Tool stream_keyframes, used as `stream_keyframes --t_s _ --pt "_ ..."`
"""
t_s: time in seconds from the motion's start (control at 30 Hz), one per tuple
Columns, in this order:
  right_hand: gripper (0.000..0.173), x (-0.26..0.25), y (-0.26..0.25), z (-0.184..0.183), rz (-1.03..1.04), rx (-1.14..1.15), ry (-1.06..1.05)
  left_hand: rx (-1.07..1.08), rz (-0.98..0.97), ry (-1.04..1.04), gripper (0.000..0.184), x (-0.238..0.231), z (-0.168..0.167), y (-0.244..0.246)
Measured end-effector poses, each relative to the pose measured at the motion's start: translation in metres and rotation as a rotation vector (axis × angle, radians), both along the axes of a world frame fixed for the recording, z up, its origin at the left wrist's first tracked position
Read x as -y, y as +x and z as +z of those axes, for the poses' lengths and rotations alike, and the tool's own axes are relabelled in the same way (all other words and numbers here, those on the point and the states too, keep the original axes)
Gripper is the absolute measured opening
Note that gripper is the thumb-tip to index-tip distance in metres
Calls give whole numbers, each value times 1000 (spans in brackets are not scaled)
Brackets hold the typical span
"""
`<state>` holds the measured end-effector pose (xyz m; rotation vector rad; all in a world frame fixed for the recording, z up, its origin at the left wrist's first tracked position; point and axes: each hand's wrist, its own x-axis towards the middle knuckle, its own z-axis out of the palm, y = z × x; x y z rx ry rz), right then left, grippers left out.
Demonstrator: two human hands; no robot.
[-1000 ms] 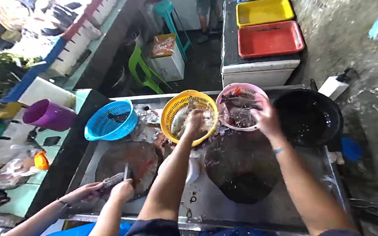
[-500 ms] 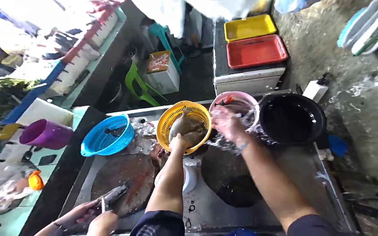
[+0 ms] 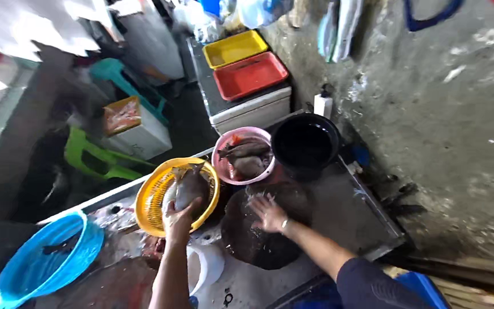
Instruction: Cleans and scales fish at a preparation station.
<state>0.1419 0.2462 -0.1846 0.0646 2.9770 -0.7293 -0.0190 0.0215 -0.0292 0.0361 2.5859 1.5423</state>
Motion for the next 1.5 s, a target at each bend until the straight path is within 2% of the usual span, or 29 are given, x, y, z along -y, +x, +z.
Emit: stream_keyframes --t_s 0.1,0.17,0.23,0.3,0.33,0.4,0.5,0.53,0.6,0.67,0.73,0.8,0.9,0.97,1.03,1.1,1.17,1.2,1.27,1.33,1.4,1.43,1.5 --pt "82 -96 40 9 -365 -41 15 68 -70 252 75 -27 6 68" --pt "57 -137 90 32 -478 18 -29 213 -147 280 66 -38 -18 105" --pt "38 -173 146 66 -399 170 64 370 -234 112 58 -47 -62 131" --pt "26 -201 198 91 -305 306 275 414 -300 -143 62 -49 -100 152" --pt "23 -214 218 102 -306 386 402 401 -298 -197 64 -49 -111 159" --pt "25 -240 251 117 -295 583 624 349 -300 -244 68 -50 -113 165" --pt "26 -271 275 125 -73 741 877 332 -348 -273 73 -53 -107 170" --pt "26 -270 273 128 -75 771 906 342 -371 -255 73 -54 -108 171" --pt "22 -243 254 146 -270 835 866 373 -397 -177 70 -52 -116 177" --pt "25 -205 229 180 -497 755 660 411 -383 -115 69 -49 -121 189" --pt "35 -175 205 208 -461 607 516 420 -356 -111 72 -48 -122 201" --pt "37 -144 181 213 -361 430 424 389 -342 -145 78 -50 -121 212" --pt "39 -111 136 171 -319 286 107 344 -333 -216 82 -55 -113 221" --pt "43 -93 112 117 -383 224 -154 336 -331 -252 82 -56 -110 222" --pt "46 -55 115 72 -485 281 -315 324 -335 -280 81 -58 -110 223" --pt "48 -7 145 72 -441 468 -436 284 -348 -339 79 -55 -107 226" --pt "48 -2 166 97 -287 650 -548 227 -384 -392 74 -49 -104 228" --pt "48 -18 162 106 -261 689 -560 202 -397 -398 73 -46 -104 230" --pt "47 -44 137 100 -346 607 -453 177 -419 -404 72 -47 -100 229" --pt "46 -31 135 84 -401 494 -349 180 -421 -406 71 -55 -97 231" --pt "51 -11 144 93 -285 503 -373 166 -416 -412 70 -56 -96 229" --pt "53 -16 142 99 -237 539 -405 149 -421 -402 68 -54 -99 229" --pt "51 -32 126 100 -265 556 -381 146 -423 -403 66 -53 -102 231"
